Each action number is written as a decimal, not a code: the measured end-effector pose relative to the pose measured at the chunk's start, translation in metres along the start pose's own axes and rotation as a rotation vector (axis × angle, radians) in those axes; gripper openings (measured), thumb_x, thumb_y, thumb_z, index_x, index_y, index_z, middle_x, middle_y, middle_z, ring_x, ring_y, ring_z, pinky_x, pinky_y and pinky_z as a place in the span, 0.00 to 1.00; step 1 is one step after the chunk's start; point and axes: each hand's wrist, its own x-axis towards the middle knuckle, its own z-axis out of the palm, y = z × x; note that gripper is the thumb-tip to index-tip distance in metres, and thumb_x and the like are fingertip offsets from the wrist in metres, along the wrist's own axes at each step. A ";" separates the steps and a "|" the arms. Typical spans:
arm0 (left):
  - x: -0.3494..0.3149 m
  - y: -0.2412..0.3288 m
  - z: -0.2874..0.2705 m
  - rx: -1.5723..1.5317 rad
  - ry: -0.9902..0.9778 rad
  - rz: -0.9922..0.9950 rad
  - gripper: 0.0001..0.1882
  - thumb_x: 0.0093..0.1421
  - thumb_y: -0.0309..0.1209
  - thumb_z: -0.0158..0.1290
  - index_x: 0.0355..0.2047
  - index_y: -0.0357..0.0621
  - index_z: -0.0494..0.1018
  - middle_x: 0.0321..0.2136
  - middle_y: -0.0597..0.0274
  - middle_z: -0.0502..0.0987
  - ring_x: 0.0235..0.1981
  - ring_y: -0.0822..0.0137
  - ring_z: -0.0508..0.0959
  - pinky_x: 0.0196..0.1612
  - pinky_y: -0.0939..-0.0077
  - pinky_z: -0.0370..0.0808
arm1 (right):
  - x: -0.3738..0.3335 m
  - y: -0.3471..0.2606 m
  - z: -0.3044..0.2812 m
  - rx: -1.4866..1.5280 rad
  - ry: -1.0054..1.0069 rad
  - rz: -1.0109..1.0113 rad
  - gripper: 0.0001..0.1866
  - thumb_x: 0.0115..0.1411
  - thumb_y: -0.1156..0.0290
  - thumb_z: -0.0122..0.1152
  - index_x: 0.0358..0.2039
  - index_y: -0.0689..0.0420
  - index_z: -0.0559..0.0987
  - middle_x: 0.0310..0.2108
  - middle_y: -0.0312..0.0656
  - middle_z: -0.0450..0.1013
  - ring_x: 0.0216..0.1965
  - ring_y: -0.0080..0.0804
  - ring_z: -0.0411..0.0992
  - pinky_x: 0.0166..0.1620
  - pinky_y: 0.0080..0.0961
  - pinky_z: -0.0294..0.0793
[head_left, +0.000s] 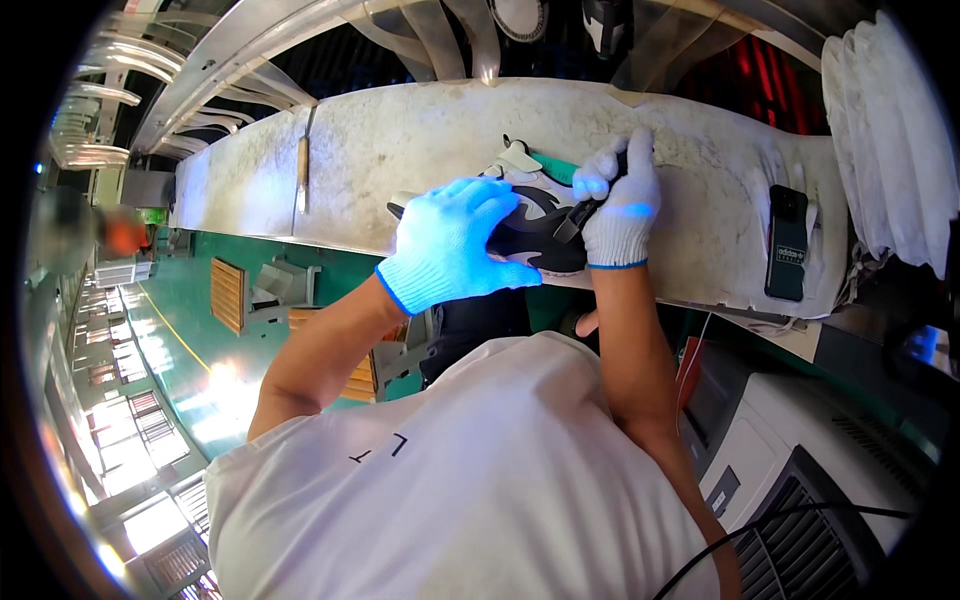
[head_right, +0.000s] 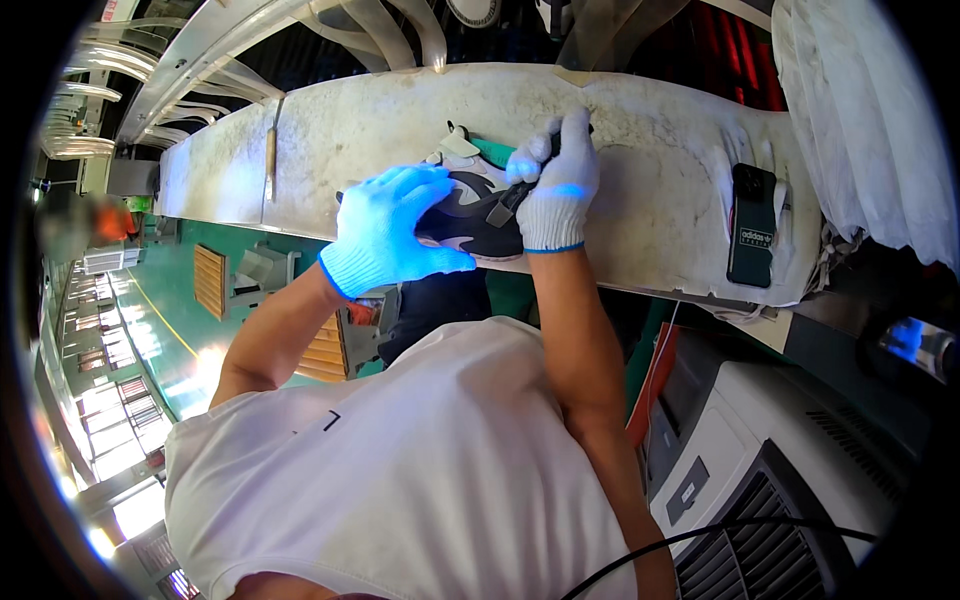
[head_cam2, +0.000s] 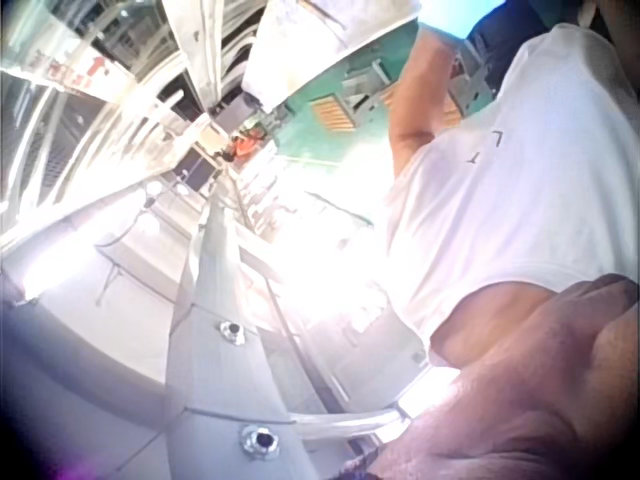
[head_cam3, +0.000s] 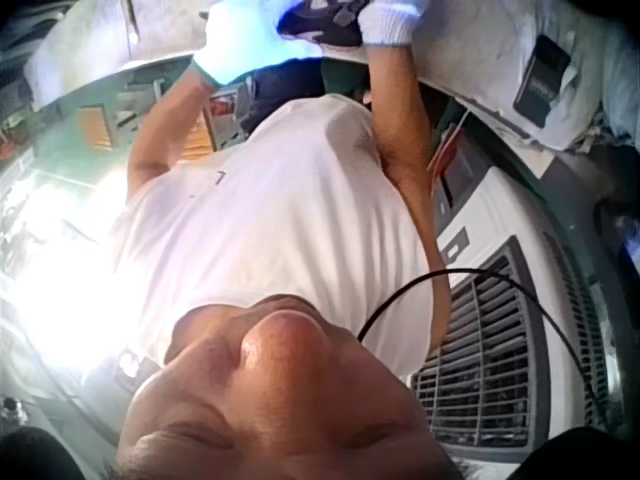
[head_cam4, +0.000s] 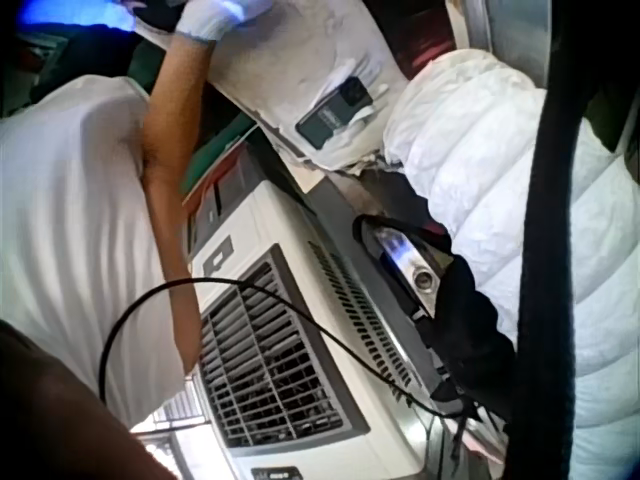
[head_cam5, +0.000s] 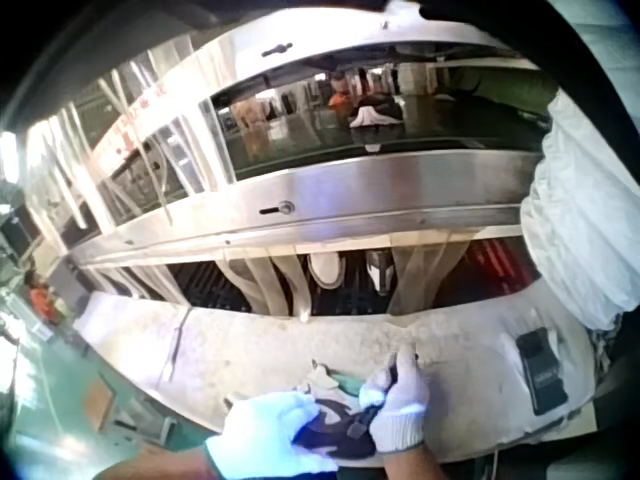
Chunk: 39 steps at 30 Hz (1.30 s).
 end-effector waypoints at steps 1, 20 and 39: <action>-0.001 -0.003 0.004 -0.006 0.030 0.024 0.41 0.45 0.63 0.78 0.48 0.41 0.87 0.46 0.55 0.88 0.47 0.50 0.90 0.48 0.57 0.88 | -0.003 -0.002 0.000 0.026 -0.006 0.008 0.25 0.83 0.43 0.53 0.34 0.49 0.72 0.19 0.34 0.65 0.16 0.30 0.60 0.24 0.33 0.62; -0.007 0.002 0.002 -0.083 0.042 -0.028 0.38 0.41 0.55 0.81 0.47 0.43 0.87 0.47 0.53 0.88 0.46 0.47 0.89 0.48 0.56 0.87 | 0.036 -0.004 0.019 -0.554 -0.124 -0.055 0.19 0.75 0.59 0.67 0.30 0.55 0.75 0.19 0.33 0.68 0.14 0.27 0.65 0.19 0.31 0.64; -0.058 0.019 0.001 -0.351 0.053 -0.440 0.78 0.43 0.50 0.85 0.83 0.30 0.47 0.63 0.33 0.79 0.60 0.37 0.84 0.63 0.50 0.83 | -0.082 -0.036 0.002 -1.257 -0.480 -0.301 0.25 0.62 0.73 0.80 0.60 0.59 0.86 0.43 0.37 0.85 0.34 0.19 0.79 0.39 0.22 0.81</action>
